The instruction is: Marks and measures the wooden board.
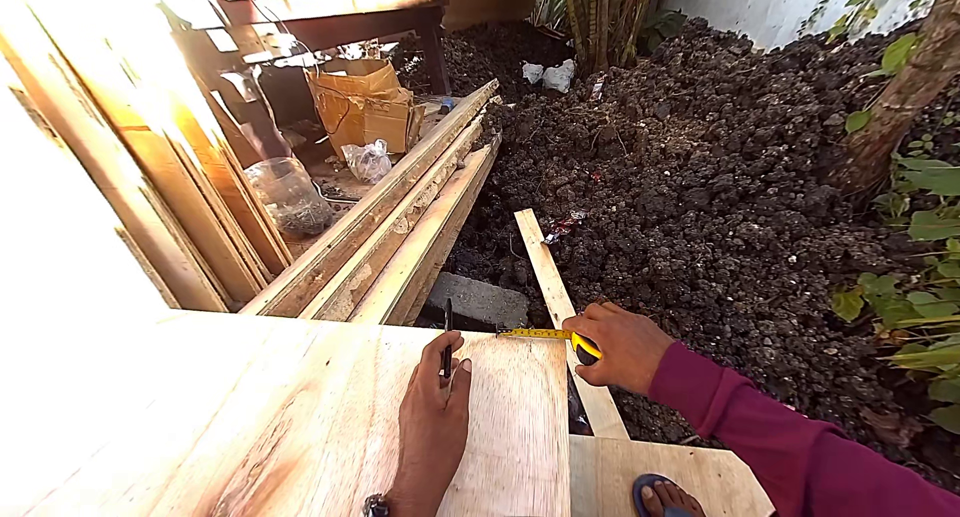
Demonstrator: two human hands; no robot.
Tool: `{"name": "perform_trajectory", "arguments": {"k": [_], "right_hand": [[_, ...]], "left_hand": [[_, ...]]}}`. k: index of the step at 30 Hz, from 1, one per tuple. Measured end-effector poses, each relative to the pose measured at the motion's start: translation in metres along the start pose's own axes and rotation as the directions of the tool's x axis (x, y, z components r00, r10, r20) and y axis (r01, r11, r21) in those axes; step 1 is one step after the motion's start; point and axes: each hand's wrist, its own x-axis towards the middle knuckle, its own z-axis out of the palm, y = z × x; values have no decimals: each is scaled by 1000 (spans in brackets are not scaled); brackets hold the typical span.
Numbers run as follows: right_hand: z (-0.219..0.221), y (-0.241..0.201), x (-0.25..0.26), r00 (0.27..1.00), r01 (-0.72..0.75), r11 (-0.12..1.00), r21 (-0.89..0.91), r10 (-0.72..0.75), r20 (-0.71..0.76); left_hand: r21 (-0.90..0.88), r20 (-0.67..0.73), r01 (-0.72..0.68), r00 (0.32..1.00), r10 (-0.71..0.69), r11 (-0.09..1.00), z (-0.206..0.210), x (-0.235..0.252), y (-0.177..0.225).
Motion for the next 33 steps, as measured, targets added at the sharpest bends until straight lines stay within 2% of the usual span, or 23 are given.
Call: {"name": "perform_trajectory", "arguments": {"k": [6, 10, 16, 21, 25, 28, 31, 33], "right_hand": [[0, -1, -2, 998, 2, 1000, 22, -1, -61], [-1, -1, -1, 1000, -7, 1000, -30, 6, -18], [-4, 0, -5, 993, -24, 999, 35, 28, -118], [-1, 1, -1, 1000, -19, 999, -30, 19, -9], [0, 3, -2, 997, -10, 1000, -11, 9, -78], [-1, 3, -2, 998, 25, 999, -41, -28, -57], [0, 2, -3, 994, 15, 1000, -13, -17, -109], [0, 1, -2, 997, 18, 999, -34, -21, -75]], "left_hand": [[-9, 9, 16, 1000, -16, 1000, 0, 0, -1], [-8, 9, 14, 1000, -14, 1000, 0, 0, 0], [-3, 2, 6, 1000, -6, 1000, 0, -1, -1], [9, 12, 3, 1000, -3, 1000, 0, 0, 0], [0, 12, 5, 1000, -5, 1000, -1, -1, -1], [3, 12, 9, 1000, -9, 1000, 0, -1, -1], [2, 11, 6, 1000, -6, 1000, 0, -1, -2], [7, 11, 10, 1000, -10, 1000, 0, 0, -1]]}}
